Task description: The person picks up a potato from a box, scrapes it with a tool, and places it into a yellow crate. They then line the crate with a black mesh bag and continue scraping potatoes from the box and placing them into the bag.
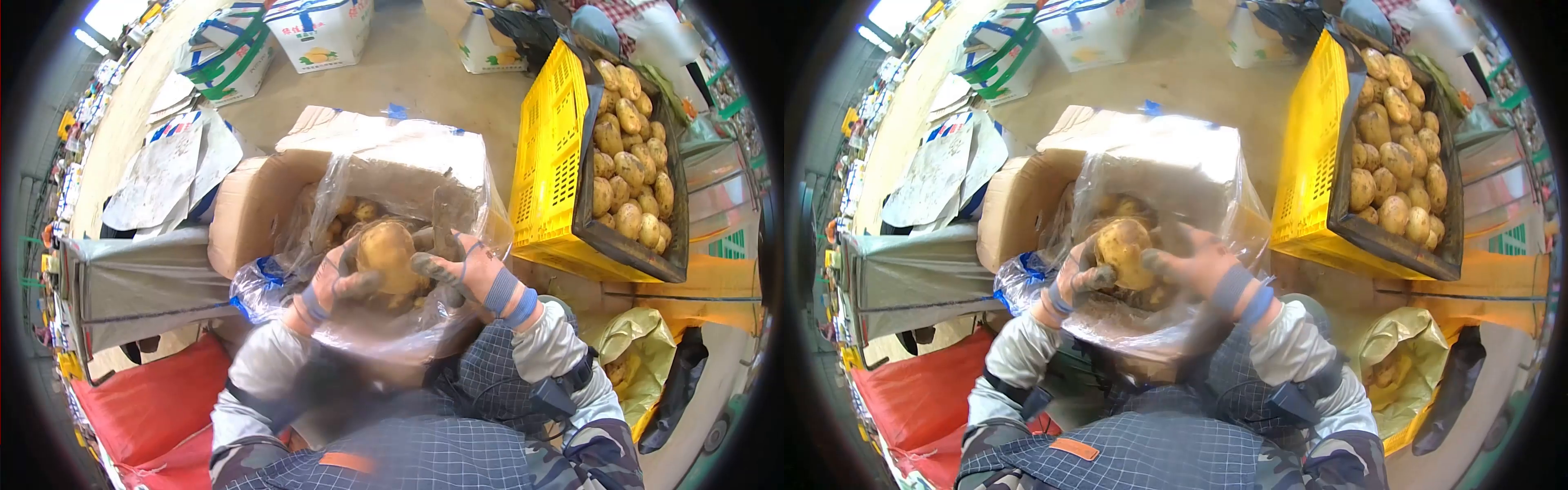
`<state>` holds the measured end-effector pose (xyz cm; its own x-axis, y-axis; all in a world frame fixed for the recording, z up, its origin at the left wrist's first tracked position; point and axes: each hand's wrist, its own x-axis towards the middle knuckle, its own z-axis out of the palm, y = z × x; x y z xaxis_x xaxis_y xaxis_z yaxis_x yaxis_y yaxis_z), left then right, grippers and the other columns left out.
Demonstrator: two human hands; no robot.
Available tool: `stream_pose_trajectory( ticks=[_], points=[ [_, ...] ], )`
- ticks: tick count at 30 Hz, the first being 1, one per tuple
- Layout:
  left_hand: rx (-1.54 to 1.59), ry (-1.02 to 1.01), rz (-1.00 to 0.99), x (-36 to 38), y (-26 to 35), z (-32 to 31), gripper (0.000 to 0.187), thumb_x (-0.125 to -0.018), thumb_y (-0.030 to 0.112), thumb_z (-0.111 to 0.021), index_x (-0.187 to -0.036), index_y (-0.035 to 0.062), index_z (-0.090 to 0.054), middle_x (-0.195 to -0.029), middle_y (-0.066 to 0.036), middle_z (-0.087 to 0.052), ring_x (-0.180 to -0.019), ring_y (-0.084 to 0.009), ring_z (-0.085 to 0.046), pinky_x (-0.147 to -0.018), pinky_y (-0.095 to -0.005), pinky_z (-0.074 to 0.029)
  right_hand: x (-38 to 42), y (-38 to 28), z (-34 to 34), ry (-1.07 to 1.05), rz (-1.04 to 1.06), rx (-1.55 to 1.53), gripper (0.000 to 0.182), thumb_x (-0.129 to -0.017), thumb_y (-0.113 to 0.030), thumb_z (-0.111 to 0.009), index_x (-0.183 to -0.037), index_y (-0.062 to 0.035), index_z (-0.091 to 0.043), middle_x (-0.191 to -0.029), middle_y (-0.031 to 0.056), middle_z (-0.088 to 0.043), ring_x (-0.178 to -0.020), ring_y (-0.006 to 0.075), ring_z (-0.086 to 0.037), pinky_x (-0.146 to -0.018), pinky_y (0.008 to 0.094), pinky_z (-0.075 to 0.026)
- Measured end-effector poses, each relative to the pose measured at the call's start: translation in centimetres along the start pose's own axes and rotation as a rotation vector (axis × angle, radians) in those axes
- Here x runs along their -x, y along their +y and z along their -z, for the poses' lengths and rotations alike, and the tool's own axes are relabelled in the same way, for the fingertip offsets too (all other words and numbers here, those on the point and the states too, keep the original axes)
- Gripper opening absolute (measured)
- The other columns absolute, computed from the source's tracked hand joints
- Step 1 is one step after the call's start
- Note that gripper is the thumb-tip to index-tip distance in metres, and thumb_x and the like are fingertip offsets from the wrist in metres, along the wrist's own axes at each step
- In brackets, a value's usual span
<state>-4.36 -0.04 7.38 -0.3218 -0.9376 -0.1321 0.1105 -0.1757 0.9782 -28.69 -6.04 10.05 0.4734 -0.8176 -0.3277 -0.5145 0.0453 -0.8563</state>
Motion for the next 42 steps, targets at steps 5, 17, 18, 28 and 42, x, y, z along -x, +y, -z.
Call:
stream_pose_trajectory(
  ticks=[5, 17, 18, 28, 42],
  points=[
    [-0.134, 0.335, -0.193, 2.1, -2.8, -0.1, 0.054, -0.091, 0.02, -0.066, -0.136, -0.006, -0.051, -0.131, -0.016, -0.061, -0.114, -0.0191, -0.06, -0.099, -0.0309, -0.046, 0.8, -2.1, -2.2, -0.331, -0.299, -0.66, 0.089, -0.083, -0.018, -0.078, -0.154, -0.0092, -0.026, -0.123, 0.0151, -0.062, -0.098, 0.0191, -0.066, -0.074, 0.0344, -0.057],
    [-0.489, 0.535, -0.487, 3.0, 1.5, -0.9, 0.026, -0.081, 0.009, -0.072, -0.105, -0.0002, -0.068, -0.106, -0.011, -0.068, -0.096, -0.0204, -0.065, -0.085, -0.0317, -0.051, 1.2, -1.3, -5.9, -0.093, 0.023, -0.683, 0.034, -0.091, -0.02, -0.068, -0.119, -0.0035, -0.059, -0.094, 0.0046, -0.067, -0.074, 0.0102, -0.061, -0.064, 0.0249, -0.05],
    [-0.573, 0.531, -0.528, 2.9, 1.4, -0.7, 0.023, -0.08, 0.009, -0.073, -0.102, 0.0005, -0.068, -0.105, -0.012, -0.067, -0.094, -0.0215, -0.065, -0.083, -0.0321, -0.051, 1.2, -1.3, -6.1, -0.089, 0.012, -0.68, 0.034, -0.091, -0.021, -0.068, -0.119, -0.0036, -0.059, -0.094, 0.0046, -0.067, -0.073, 0.0103, -0.061, -0.063, 0.0249, -0.05],
    [-0.827, 0.506, -0.243, 2.7, -0.4, 2.9, 0.024, -0.085, 0.022, -0.068, -0.099, 0.0023, -0.069, -0.115, -0.016, -0.064, -0.101, -0.035, -0.062, -0.088, -0.0396, -0.051, 0.2, -0.6, -4.1, 0.063, -0.116, -0.826, 0.044, -0.09, -0.02, -0.065, -0.129, -0.0032, -0.053, -0.096, 0.0073, -0.065, -0.069, 0.0144, -0.061, -0.057, 0.027, -0.05],
    [0.033, 0.186, -0.197, 1.4, 0.9, -0.7, 0.07, -0.088, 0.022, -0.071, -0.147, 0.0038, -0.038, -0.137, -0.012, -0.052, -0.122, -0.0214, -0.052, -0.105, -0.0349, -0.042, -1.8, 1.8, -5.5, 0.4, 0.357, -0.221, 0.049, -0.086, -0.007, -0.071, -0.131, 0.0011, -0.054, -0.103, 0.0081, -0.068, -0.09, 0.012, -0.065, -0.077, 0.026, -0.055]
  ],
)
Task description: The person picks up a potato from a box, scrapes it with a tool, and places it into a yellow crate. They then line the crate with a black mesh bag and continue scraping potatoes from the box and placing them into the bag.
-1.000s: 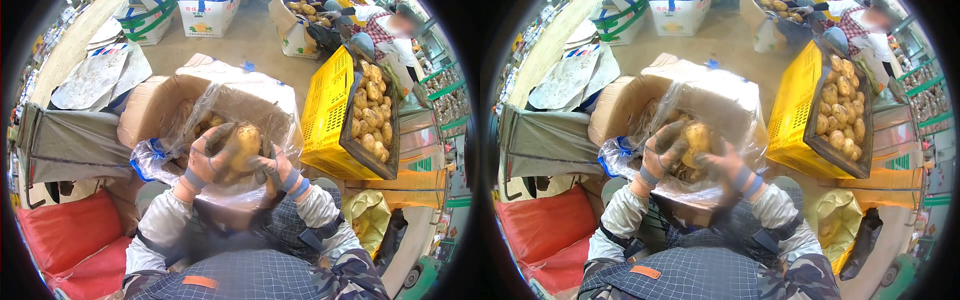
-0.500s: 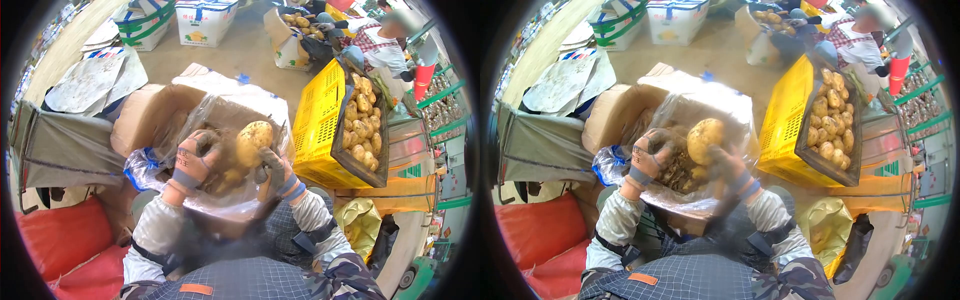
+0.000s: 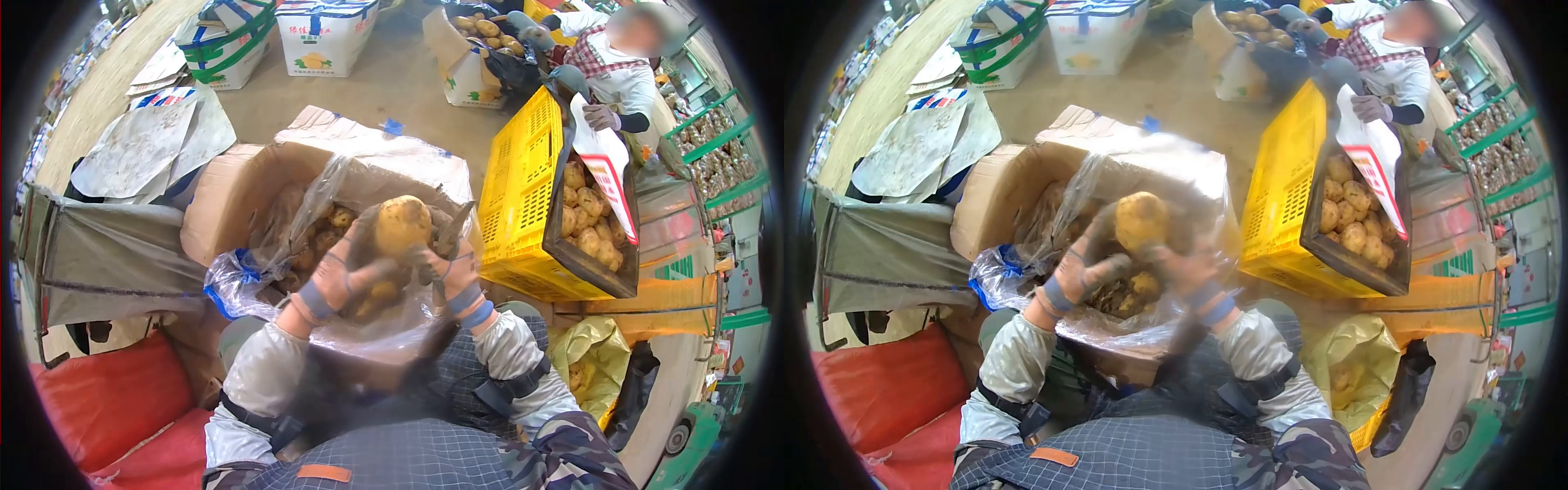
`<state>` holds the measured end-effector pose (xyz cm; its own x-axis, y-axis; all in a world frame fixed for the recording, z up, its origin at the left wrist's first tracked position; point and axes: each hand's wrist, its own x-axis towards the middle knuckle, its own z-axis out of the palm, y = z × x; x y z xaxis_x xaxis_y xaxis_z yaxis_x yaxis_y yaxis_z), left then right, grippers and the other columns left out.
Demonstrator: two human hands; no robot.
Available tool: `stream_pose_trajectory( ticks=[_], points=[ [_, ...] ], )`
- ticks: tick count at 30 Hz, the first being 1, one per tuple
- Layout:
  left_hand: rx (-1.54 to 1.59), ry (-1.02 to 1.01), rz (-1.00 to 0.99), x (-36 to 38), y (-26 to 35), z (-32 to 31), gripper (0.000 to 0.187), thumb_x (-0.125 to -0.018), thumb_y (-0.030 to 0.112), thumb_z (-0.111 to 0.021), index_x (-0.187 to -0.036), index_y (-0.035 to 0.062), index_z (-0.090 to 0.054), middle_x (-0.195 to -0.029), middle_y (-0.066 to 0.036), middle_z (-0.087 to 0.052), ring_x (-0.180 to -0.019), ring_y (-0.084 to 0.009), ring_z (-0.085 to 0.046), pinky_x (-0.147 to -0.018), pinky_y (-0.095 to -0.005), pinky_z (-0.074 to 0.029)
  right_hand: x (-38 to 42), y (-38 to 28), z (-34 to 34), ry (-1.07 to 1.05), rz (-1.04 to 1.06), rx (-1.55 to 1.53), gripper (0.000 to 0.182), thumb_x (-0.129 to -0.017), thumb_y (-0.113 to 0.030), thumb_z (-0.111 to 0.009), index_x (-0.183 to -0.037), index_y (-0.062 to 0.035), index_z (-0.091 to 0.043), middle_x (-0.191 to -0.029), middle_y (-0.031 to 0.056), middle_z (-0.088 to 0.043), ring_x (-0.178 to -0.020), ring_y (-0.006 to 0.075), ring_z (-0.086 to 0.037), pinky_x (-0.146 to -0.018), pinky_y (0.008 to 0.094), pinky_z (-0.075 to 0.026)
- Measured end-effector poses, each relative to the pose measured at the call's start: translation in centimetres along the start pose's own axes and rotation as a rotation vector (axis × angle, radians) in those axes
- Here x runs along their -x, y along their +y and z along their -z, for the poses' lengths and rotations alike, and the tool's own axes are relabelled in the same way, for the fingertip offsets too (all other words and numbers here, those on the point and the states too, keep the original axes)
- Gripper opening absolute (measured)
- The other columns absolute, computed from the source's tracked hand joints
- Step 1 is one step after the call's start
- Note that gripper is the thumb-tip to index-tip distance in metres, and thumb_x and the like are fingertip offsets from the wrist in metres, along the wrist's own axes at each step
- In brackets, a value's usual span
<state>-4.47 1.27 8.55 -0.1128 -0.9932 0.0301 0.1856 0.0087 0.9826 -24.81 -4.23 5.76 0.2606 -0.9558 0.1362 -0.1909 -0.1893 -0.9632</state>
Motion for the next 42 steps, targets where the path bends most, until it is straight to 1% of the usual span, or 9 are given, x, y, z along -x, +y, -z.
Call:
stream_pose_trajectory(
  ticks=[9, 14, 20, 23, 29, 32, 35, 40, 42],
  points=[
    [0.424, -0.044, 0.168, 0.5, 0.2, 0.2, 0.076, -0.082, 0.021, -0.066, -0.149, 0.0026, -0.036, -0.133, -0.011, -0.055, -0.119, -0.02, -0.054, -0.102, -0.0329, -0.044, -0.5, -3.8, 0.4, -0.086, -0.222, -0.11, 0.027, -0.092, -0.011, -0.065, -0.118, -0.0009, -0.064, -0.086, 0.0047, -0.069, -0.059, 0.0069, -0.059, -0.05, 0.0214, -0.045],
    [0.446, -0.035, 0.101, 0.5, -1.5, 1.3, 0.057, -0.086, 0.011, -0.06, -0.141, 0.0021, -0.045, -0.128, -0.008, -0.058, -0.113, -0.017, -0.057, -0.095, -0.0294, -0.048, -1.1, -1.4, 0.7, -0.034, 0.202, 0.27, 0.03, -0.086, -0.017, -0.068, -0.113, -0.0055, -0.066, -0.096, 0.0141, -0.072, -0.082, 0.0249, -0.071, -0.075, 0.0341, -0.057],
    [-0.144, -0.013, -0.158, 0.5, -2.4, 2.2, 0.062, -0.086, 0.017, -0.061, -0.142, -0.0014, -0.042, -0.133, -0.012, -0.055, -0.12, -0.02, -0.054, -0.101, -0.031, -0.044, -0.7, -2.0, 0.9, 0.026, 0.062, 0.623, 0.044, -0.082, -0.02, -0.073, -0.122, -0.0055, -0.062, -0.095, 0.0184, -0.069, -0.089, 0.0355, -0.066, -0.08, 0.0397, -0.053],
    [0.202, 0.011, -0.064, 0.2, -1.2, 1.5, 0.071, -0.083, 0.023, -0.067, -0.144, -0.0022, -0.04, -0.136, -0.013, -0.053, -0.123, -0.0215, -0.052, -0.105, -0.0333, -0.042, -1.0, -1.9, 1.6, -0.116, 0.012, 0.744, 0.049, -0.084, -0.027, -0.071, -0.127, -0.0062, -0.059, -0.098, 0.0188, -0.069, -0.092, 0.0357, -0.067, -0.082, 0.0418, -0.053],
    [-0.015, 0.096, -0.151, 0.2, -2.0, 1.0, 0.079, -0.079, 0.028, -0.072, -0.145, -0.0013, -0.039, -0.136, -0.012, -0.052, -0.124, -0.0213, -0.052, -0.106, -0.034, -0.042, -1.2, -4.0, 1.0, -0.383, -0.305, 0.981, 0.054, -0.087, -0.036, -0.066, -0.134, -0.012, -0.055, -0.106, 0.0173, -0.069, -0.1, 0.0351, -0.065, -0.086, 0.0416, -0.052],
    [0.03, 0.071, -0.167, -0.2, -1.6, 0.6, 0.078, -0.08, 0.029, -0.073, -0.144, -0.0008, -0.04, -0.135, -0.012, -0.053, -0.123, -0.0206, -0.052, -0.105, -0.0339, -0.042, 0.3, -1.4, 0.9, -0.357, -0.065, 1.093, 0.052, -0.088, -0.034, -0.066, -0.134, -0.0126, -0.055, -0.11, 0.0162, -0.068, -0.105, 0.0336, -0.064, -0.09, 0.041, -0.051],
    [-0.126, 0.047, -0.116, -0.2, -1.0, 1.0, 0.073, -0.082, 0.031, -0.069, -0.143, -0.0006, -0.042, -0.132, -0.012, -0.054, -0.121, -0.0203, -0.054, -0.104, -0.0336, -0.044, -1.6, -3.8, 1.7, -0.391, -0.307, 1.006, 0.05, -0.089, -0.034, -0.065, -0.133, -0.0116, -0.056, -0.114, 0.0156, -0.068, -0.109, 0.0332, -0.063, -0.092, 0.0416, -0.051],
    [0.625, -0.22, 0.149, 0.1, -6.2, 4.2, 0.054, -0.09, 0.034, -0.055, -0.131, -0.0009, -0.054, -0.122, -0.013, -0.063, -0.112, -0.0222, -0.06, -0.098, -0.034, -0.049, -1.3, -3.6, 1.6, -0.431, -0.208, 0.946, 0.049, -0.088, -0.032, -0.066, -0.13, -0.0076, -0.056, -0.115, 0.0177, -0.066, -0.104, 0.0335, -0.065, -0.089, 0.0418, -0.052],
    [0.904, -0.141, 0.324, 0.3, -6.9, 4.7, 0.055, -0.091, 0.039, -0.051, -0.128, -0.001, -0.055, -0.115, -0.016, -0.064, -0.096, -0.0254, -0.062, -0.08, -0.0326, -0.048, -1.3, -3.4, 1.6, -0.311, -0.183, 0.759, 0.052, -0.087, -0.032, -0.069, -0.13, -0.0048, -0.055, -0.115, 0.0179, -0.066, -0.101, 0.0304, -0.066, -0.087, 0.0387, -0.052]
  ],
)
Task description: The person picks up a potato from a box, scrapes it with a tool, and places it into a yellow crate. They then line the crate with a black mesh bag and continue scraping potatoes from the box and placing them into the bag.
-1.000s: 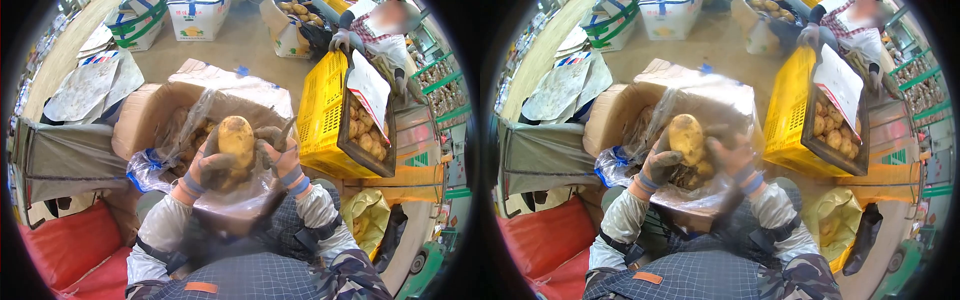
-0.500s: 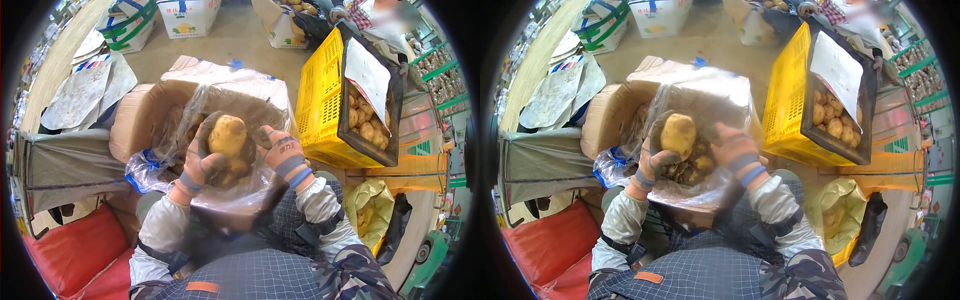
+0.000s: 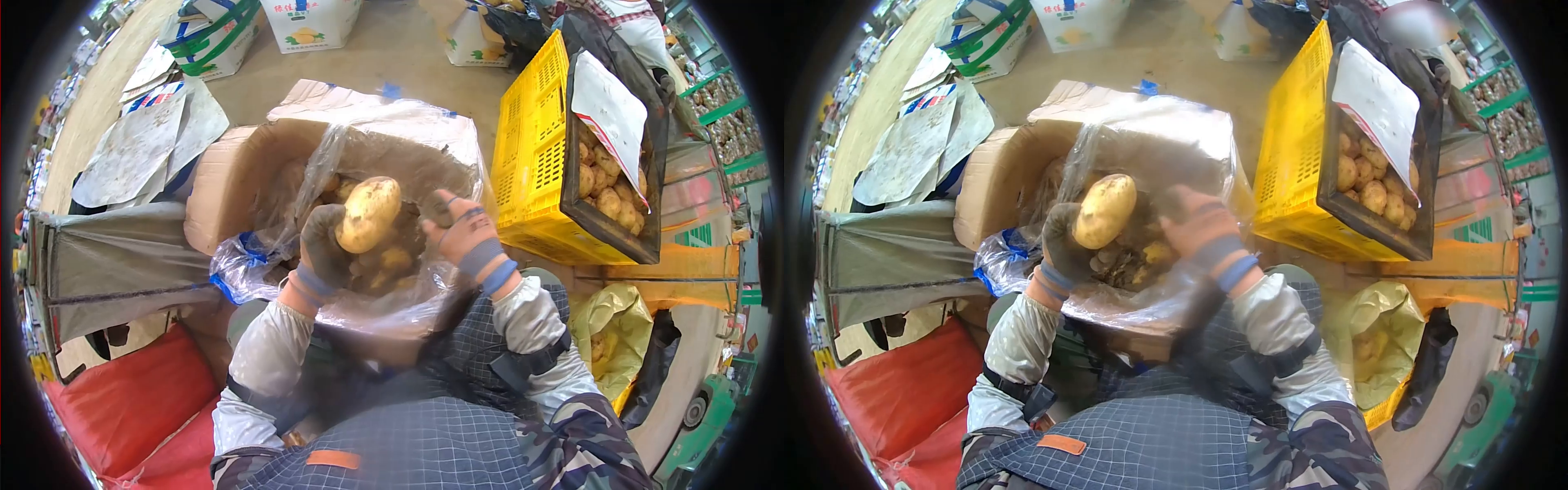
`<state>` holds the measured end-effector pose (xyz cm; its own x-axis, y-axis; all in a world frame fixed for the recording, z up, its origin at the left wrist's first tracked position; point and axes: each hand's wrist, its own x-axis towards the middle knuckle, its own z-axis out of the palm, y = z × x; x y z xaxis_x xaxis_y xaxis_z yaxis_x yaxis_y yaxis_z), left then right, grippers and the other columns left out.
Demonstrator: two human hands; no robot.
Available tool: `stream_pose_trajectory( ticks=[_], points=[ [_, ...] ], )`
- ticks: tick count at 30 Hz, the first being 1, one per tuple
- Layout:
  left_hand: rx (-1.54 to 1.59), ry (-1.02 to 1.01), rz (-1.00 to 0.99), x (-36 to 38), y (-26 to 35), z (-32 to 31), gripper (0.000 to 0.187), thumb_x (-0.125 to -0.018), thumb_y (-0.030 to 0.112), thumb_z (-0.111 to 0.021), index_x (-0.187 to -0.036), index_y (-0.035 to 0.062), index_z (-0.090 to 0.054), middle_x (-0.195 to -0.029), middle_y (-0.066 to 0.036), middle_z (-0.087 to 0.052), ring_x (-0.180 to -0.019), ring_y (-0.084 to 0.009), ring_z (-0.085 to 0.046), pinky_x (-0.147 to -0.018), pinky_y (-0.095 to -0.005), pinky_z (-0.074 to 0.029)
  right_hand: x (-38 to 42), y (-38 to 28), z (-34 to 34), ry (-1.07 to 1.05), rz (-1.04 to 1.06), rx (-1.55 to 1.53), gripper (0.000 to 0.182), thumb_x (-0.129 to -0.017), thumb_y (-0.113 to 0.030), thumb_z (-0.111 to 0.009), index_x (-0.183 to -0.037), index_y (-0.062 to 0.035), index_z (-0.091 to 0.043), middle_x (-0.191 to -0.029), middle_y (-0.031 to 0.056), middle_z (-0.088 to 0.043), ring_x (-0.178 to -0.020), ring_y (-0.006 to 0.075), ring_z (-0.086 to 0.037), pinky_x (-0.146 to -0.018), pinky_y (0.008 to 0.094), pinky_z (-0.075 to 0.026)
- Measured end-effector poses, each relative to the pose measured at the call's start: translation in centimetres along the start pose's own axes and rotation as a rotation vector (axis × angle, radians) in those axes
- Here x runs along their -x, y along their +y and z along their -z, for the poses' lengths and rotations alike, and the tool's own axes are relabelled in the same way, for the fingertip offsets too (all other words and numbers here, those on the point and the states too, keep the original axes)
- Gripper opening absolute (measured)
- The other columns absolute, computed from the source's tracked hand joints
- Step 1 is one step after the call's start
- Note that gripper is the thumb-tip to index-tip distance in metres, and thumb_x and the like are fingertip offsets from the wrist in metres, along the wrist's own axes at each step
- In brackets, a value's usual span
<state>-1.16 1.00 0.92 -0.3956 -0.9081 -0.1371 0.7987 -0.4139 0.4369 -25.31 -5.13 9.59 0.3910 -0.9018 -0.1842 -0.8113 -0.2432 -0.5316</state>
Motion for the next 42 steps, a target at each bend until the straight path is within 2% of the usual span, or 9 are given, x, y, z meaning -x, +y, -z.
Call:
stream_pose_trajectory(
  ticks=[3, 12, 15, 18, 21, 24, 32, 35, 42],
  points=[
    [0.018, 0.253, -0.068, 0.1, -0.4, -4.3, 0.066, -0.09, 0.05, -0.05, -0.129, -0.0021, -0.052, -0.111, -0.019, -0.064, -0.089, -0.0282, -0.064, -0.07, -0.0322, -0.052, -0.2, 0.6, 1.1, -0.122, 0.053, -1.118, 0.063, -0.082, -0.023, -0.076, -0.135, -0.0004, -0.051, -0.117, 0.012, -0.066, -0.095, 0.0159, -0.064, -0.078, 0.0266, -0.051],
    [0.28, 0.188, 0.162, 0.5, 1.3, -8.1, 0.07, -0.079, 0.011, -0.079, -0.138, -0.0015, -0.043, -0.124, -0.014, -0.062, -0.117, -0.0194, -0.059, -0.1, -0.0335, -0.048, 0.5, -0.4, 0.6, -0.362, 0.192, -1.273, 0.068, -0.079, -0.009, -0.073, -0.141, -0.0063, -0.046, -0.13, 0.0129, -0.057, -0.117, 0.0215, -0.058, -0.095, 0.0341, -0.053],
    [-1.469, 0.083, -0.581, 0.9, -0.1, -4.6, 0.052, -0.089, 0.013, -0.069, -0.134, -0.0016, -0.048, -0.123, -0.014, -0.062, -0.113, -0.02, -0.061, -0.096, -0.0343, -0.051, 0.8, -0.9, 1.3, -0.36, 0.12, -1.285, 0.066, -0.079, -0.008, -0.073, -0.14, -0.0058, -0.047, -0.125, 0.0127, -0.06, -0.109, 0.0213, -0.062, -0.093, 0.0345, -0.055],
    [-1.797, 0.044, -0.582, 0.5, 1.5, -4.5, 0.039, -0.092, 0.008, -0.062, -0.13, -0.0011, -0.054, -0.122, -0.013, -0.063, -0.107, -0.0192, -0.064, -0.089, -0.0336, -0.054, 0.6, -0.5, 1.0, -0.348, 0.026, -1.303, 0.063, -0.08, -0.01, -0.074, -0.138, -0.0049, -0.049, -0.12, 0.013, -0.062, -0.102, 0.0217, -0.065, -0.091, 0.0346, -0.056],
    [-0.726, 0.375, -0.132, 0.8, 2.4, -8.3, 0.034, -0.1, 0.024, -0.05, -0.12, -0.0021, -0.058, -0.113, -0.009, -0.067, -0.104, -0.0195, -0.062, -0.089, -0.0296, -0.05, 0.8, -0.8, 0.6, -0.239, -0.026, -1.238, 0.055, -0.083, -0.018, -0.07, -0.133, -0.0036, -0.052, -0.096, 0.0059, -0.061, -0.071, 0.0119, -0.054, -0.065, 0.0265, -0.046],
    [-1.12, 0.236, -0.597, -0.1, 1.2, -7.5, 0.037, -0.098, 0.027, -0.053, -0.12, -0.0015, -0.061, -0.112, -0.009, -0.066, -0.105, -0.0181, -0.061, -0.09, -0.03, -0.049, 0.8, -1.2, 0.4, -0.181, -0.076, -1.202, 0.051, -0.085, -0.024, -0.067, -0.13, -0.0031, -0.054, -0.086, 0.0025, -0.061, -0.056, 0.0068, -0.049, -0.052, 0.0223, -0.041],
    [-0.67, 0.141, -0.332, -0.5, 0.9, -6.5, 0.059, -0.098, 0.038, -0.053, -0.137, -0.0056, -0.05, -0.128, -0.015, -0.061, -0.116, -0.0233, -0.059, -0.103, -0.036, -0.044, 0.0, 1.3, -3.1, -0.284, -0.352, -1.337, 0.053, -0.086, -0.026, -0.075, -0.129, -0.0017, -0.056, -0.112, 0.0083, -0.067, -0.102, 0.0173, -0.066, -0.086, 0.0311, -0.056],
    [-0.472, 0.103, -0.444, -2.0, -1.0, -3.6, 0.043, -0.108, 0.027, -0.036, -0.136, -0.0021, -0.052, -0.135, -0.015, -0.058, -0.122, -0.0242, -0.057, -0.107, -0.0391, -0.044, 0.5, 0.7, -0.4, -0.121, 0.005, -1.587, 0.049, -0.086, -0.027, -0.076, -0.126, -0.0054, -0.058, -0.102, 0.0046, -0.067, -0.081, 0.0122, -0.064, -0.065, 0.0284, -0.054],
    [-0.775, 0.455, -0.084, -2.1, -1.5, 0.5, 0.031, -0.098, 0.033, -0.062, -0.089, 0.0042, -0.07, -0.08, -0.003, -0.067, -0.068, -0.0103, -0.058, -0.061, -0.0255, -0.046, 12.3, 8.3, 11.8, 0.708, 0.154, -1.369, 0.026, -0.089, -0.015, -0.07, -0.111, -0.0029, -0.064, -0.09, 0.0055, -0.069, -0.069, 0.0133, -0.064, -0.062, 0.0252, -0.052]
  ],
)
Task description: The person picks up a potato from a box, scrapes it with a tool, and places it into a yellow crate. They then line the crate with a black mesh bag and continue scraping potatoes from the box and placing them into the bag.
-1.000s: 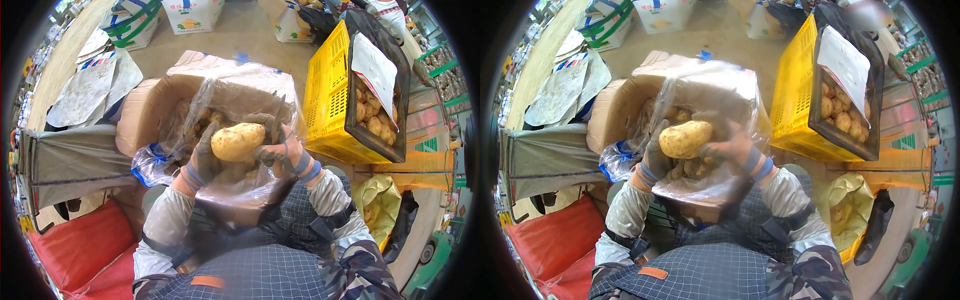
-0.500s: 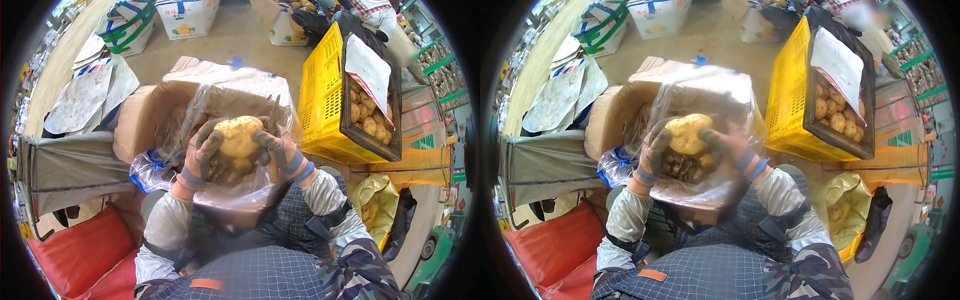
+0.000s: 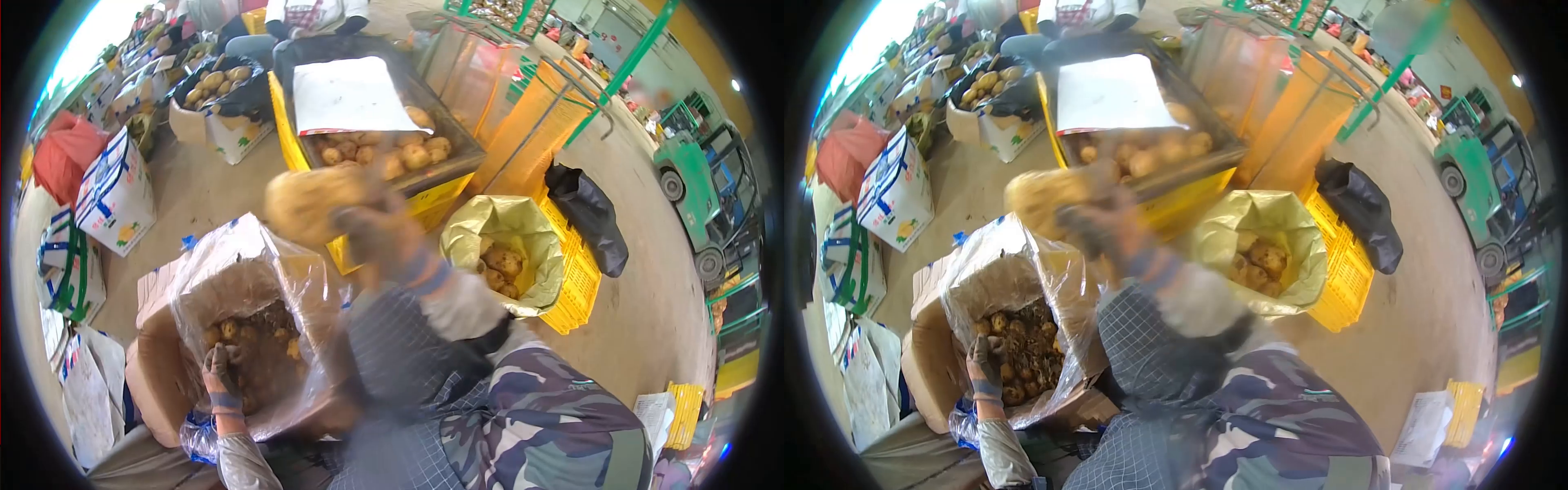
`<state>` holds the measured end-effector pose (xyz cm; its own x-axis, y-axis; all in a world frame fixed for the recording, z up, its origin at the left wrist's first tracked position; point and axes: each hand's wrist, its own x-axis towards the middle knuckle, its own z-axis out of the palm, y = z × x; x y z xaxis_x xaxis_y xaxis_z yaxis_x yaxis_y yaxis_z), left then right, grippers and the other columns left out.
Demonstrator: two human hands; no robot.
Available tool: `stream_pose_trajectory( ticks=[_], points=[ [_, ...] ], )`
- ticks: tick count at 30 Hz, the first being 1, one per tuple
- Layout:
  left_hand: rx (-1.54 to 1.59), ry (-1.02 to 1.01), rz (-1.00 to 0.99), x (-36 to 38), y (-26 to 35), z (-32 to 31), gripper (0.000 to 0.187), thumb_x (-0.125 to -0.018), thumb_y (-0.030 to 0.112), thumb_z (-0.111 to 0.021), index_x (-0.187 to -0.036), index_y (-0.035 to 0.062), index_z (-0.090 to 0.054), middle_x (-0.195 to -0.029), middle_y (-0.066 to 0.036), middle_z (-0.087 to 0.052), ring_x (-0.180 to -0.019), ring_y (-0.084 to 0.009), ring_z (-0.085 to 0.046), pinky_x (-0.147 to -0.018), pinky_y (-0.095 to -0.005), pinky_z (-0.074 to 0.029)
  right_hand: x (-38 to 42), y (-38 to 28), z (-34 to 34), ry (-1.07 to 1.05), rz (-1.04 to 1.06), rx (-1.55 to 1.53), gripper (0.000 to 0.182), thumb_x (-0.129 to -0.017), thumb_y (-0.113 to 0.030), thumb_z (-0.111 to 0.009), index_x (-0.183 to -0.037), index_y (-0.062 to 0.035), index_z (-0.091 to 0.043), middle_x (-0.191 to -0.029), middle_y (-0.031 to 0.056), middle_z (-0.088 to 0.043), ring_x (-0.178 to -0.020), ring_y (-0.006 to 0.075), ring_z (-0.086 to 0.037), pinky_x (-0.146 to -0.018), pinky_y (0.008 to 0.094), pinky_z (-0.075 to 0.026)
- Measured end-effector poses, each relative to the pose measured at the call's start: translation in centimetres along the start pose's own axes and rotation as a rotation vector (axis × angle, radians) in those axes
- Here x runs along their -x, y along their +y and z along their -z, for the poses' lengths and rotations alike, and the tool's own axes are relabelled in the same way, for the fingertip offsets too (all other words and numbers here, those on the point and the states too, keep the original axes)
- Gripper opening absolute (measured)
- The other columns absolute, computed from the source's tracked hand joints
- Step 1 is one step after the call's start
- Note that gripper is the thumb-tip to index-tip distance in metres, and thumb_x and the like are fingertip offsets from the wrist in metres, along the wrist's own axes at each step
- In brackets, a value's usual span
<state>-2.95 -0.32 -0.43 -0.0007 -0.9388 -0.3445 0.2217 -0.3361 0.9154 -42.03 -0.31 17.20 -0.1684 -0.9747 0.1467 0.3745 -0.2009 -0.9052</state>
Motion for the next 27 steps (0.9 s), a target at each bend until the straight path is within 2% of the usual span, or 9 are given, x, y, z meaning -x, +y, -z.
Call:
stream_pose_trajectory(
  ticks=[5, 8, 10, 12, 17, 19, 20, 23, 27],
  points=[
    [-0.275, 0.152, 0.169, -1.0, -1.4, 0.2, 0.026, -0.093, 0.031, -0.07, -0.092, 0.0048, -0.07, -0.078, -0.001, -0.066, -0.067, -0.0117, -0.06, -0.063, -0.0261, -0.049, 7.2, -12.0, 14.6, 0.494, 0.112, 0.56, 0.034, -0.084, -0.019, -0.074, -0.112, -0.0026, -0.063, -0.067, 0.0014, -0.06, -0.047, 0.0113, -0.054, -0.039, 0.0252, -0.041],
    [-0.343, -0.042, -0.212, -4.9, -7.3, 3.5, 0.023, -0.089, 0.014, -0.072, -0.11, 0.0051, -0.067, -0.096, -0.007, -0.07, -0.081, -0.018, -0.066, -0.074, -0.0318, -0.055, 11.8, -14.8, 20.7, 0.679, -0.055, 0.767, 0.05, -0.078, -0.023, -0.08, -0.119, -0.0006, -0.06, -0.068, 0.003, -0.06, -0.042, 0.0108, -0.048, -0.037, 0.0253, -0.039],
    [-0.575, -0.049, -0.296, -5.2, -9.8, 3.4, 0.055, -0.081, -0.003, -0.071, -0.134, 0.0019, -0.056, -0.116, -0.01, -0.068, -0.102, -0.0194, -0.064, -0.093, -0.0308, -0.05, 14.2, -12.9, 26.2, 0.696, -0.303, 0.71, 0.062, -0.077, -0.023, -0.081, -0.128, -0.0005, -0.055, -0.069, 0.0037, -0.061, -0.038, 0.0102, -0.045, -0.035, 0.0252, -0.038],
    [-0.948, -0.046, -0.129, -3.8, -10.6, 3.8, 0.068, -0.078, -0.004, -0.072, -0.142, 0.0012, -0.048, -0.123, -0.011, -0.066, -0.107, -0.0192, -0.063, -0.099, -0.03, -0.047, 16.3, -9.4, 29.5, 0.665, -0.521, 0.809, 0.066, -0.077, -0.03, -0.08, -0.13, 0.0014, -0.055, -0.079, 0.0106, -0.067, -0.052, 0.0209, -0.061, -0.049, 0.0345, -0.051],
    [-1.146, -0.025, -0.045, 0.9, -6.0, 0.9, 0.03, -0.079, 0.024, -0.078, -0.095, 0.0001, -0.072, -0.095, -0.02, -0.071, -0.092, -0.0351, -0.066, -0.084, -0.041, -0.052, 17.5, -4.1, 35.9, 0.359, -0.885, 1.6, 0.071, -0.076, -0.045, -0.073, -0.13, -0.0014, -0.056, -0.124, 0.0252, -0.061, -0.119, 0.0412, -0.056, -0.099, 0.0471, -0.047],
    [-1.381, 0.201, -0.132, 1.2, -5.7, 0.6, 0.032, -0.078, 0.031, -0.079, -0.085, 0.0002, -0.071, -0.087, -0.019, -0.07, -0.087, -0.0355, -0.065, -0.081, -0.0435, -0.052, 16.6, -4.7, 36.9, 0.431, -0.845, 1.682, 0.065, -0.076, -0.045, -0.071, -0.125, -0.0035, -0.059, -0.125, 0.0246, -0.06, -0.119, 0.0396, -0.056, -0.098, 0.0469, -0.048],
    [-1.32, 0.189, -0.109, 1.0, -5.6, 0.9, 0.039, -0.08, 0.032, -0.076, -0.102, 0.0013, -0.066, -0.105, -0.021, -0.063, -0.101, -0.0366, -0.06, -0.09, -0.0434, -0.048, 15.2, -4.1, 37.1, 0.411, -0.81, 1.725, 0.062, -0.076, -0.044, -0.07, -0.123, -0.0046, -0.061, -0.125, 0.0243, -0.06, -0.119, 0.0389, -0.056, -0.098, 0.0468, -0.048],
    [-1.2, 0.105, -0.146, 1.8, -4.6, 1.4, 0.07, -0.086, 0.031, -0.069, -0.145, 0.0035, -0.043, -0.149, -0.026, -0.041, -0.138, -0.0392, -0.039, -0.113, -0.0412, -0.036, 10.4, -7.0, 30.0, 0.491, -0.333, 1.595, 0.045, -0.085, -0.036, -0.068, -0.114, -0.002, -0.065, -0.106, 0.0182, -0.065, -0.09, 0.0279, -0.062, -0.077, 0.0414, -0.051],
    [-1.104, 0.444, -0.197, 0.7, -1.0, 5.2, 0.068, -0.084, 0.019, -0.073, -0.144, 0.0018, -0.045, -0.128, -0.02, -0.062, -0.119, -0.0296, -0.059, -0.102, -0.0359, -0.045, 3.1, -8.6, 20.2, 0.228, -0.186, 0.943, 0.026, -0.093, -0.02, -0.065, -0.108, 0.0003, -0.068, -0.086, 0.0054, -0.068, -0.052, 0.0083, -0.051, -0.048, 0.0241, -0.04]
  ],
)
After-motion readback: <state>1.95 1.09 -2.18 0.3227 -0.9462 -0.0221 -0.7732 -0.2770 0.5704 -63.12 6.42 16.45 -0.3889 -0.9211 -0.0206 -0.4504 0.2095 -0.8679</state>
